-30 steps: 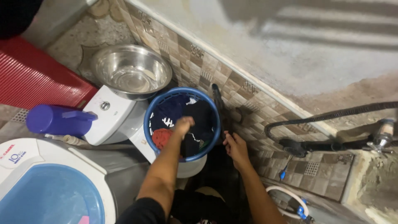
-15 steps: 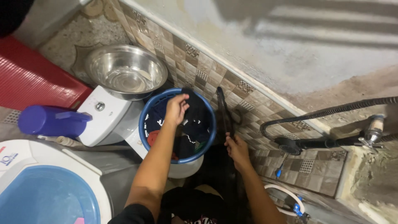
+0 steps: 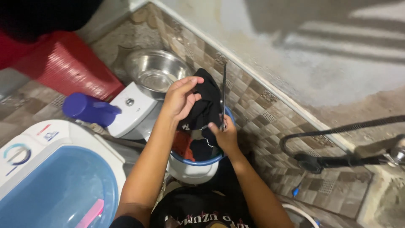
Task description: Hanging various pieces of wet laundry onto hangers and a clothesline in a bathroom area.
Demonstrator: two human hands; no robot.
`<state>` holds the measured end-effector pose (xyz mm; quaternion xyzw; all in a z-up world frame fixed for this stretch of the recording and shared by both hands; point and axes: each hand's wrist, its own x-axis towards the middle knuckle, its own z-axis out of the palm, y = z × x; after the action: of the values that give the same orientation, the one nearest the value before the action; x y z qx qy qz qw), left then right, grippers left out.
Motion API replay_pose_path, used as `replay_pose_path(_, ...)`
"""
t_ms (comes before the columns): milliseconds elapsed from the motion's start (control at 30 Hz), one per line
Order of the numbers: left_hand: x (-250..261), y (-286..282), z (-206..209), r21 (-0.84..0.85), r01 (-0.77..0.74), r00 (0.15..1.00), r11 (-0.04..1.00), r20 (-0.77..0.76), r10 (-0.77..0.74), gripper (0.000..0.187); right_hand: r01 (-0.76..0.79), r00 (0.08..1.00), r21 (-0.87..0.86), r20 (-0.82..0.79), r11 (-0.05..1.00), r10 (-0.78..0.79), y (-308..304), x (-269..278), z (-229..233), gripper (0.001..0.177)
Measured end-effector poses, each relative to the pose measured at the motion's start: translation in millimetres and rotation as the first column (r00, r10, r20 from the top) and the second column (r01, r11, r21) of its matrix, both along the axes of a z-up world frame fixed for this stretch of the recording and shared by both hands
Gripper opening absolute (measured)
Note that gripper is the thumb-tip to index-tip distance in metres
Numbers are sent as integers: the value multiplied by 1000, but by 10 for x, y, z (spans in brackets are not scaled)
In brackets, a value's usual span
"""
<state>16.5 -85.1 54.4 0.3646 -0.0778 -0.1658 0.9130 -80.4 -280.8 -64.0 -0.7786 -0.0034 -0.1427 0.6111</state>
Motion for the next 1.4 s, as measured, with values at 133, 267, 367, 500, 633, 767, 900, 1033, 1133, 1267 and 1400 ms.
replay_pose_path(133,82,359,-91,178,-228,974,957,34,226,24,-107,971,490,-134,865,196,23,179,116,30)
replay_pose_path(267,-23,670,-423,639,-539,842,549,427,329,42,-99,899,682,-250,725,359,-96,342,404,24)
replay_pose_path(367,-513,570,-99,696,-492,825,524,565,25,57,-88,841,666,-349,741,413,90,305,1171,13)
replay_pose_path(500,-843,372,-477,703,-393,777,593,598,-194,68,-187,817,684,-290,705,498,182,407,1194,13)
replay_pose_path(633,-772,415,-473,703,-84,987,706,158,-40,39,-368,760,596,-249,714,600,151,394,1249,27)
replay_pose_path(767,-589,405,-327,621,-125,975,774,222,-20,28,-495,832,273,-126,825,541,147,411,1269,59)
replay_pose_path(900,-425,369,-186,521,-69,987,851,159,-17,26,-196,980,-143,-75,970,187,135,349,978,67)
replay_pose_path(1033,-171,515,-343,289,-232,969,929,-18,248,27,114,976,-352,-136,929,-172,154,226,502,46)
replay_pose_path(1133,-256,658,114,-156,-214,961,964,-209,179,33,150,804,-107,-566,983,-185,363,106,255,43)
replay_pose_path(1267,-382,820,480,-642,80,993,762,-18,-119,47,106,677,363,-708,926,200,624,-44,-306,42)
replay_pose_path(1400,-345,963,64,-586,-16,989,810,-129,-73,35,258,588,575,-731,777,346,936,-29,-141,44)
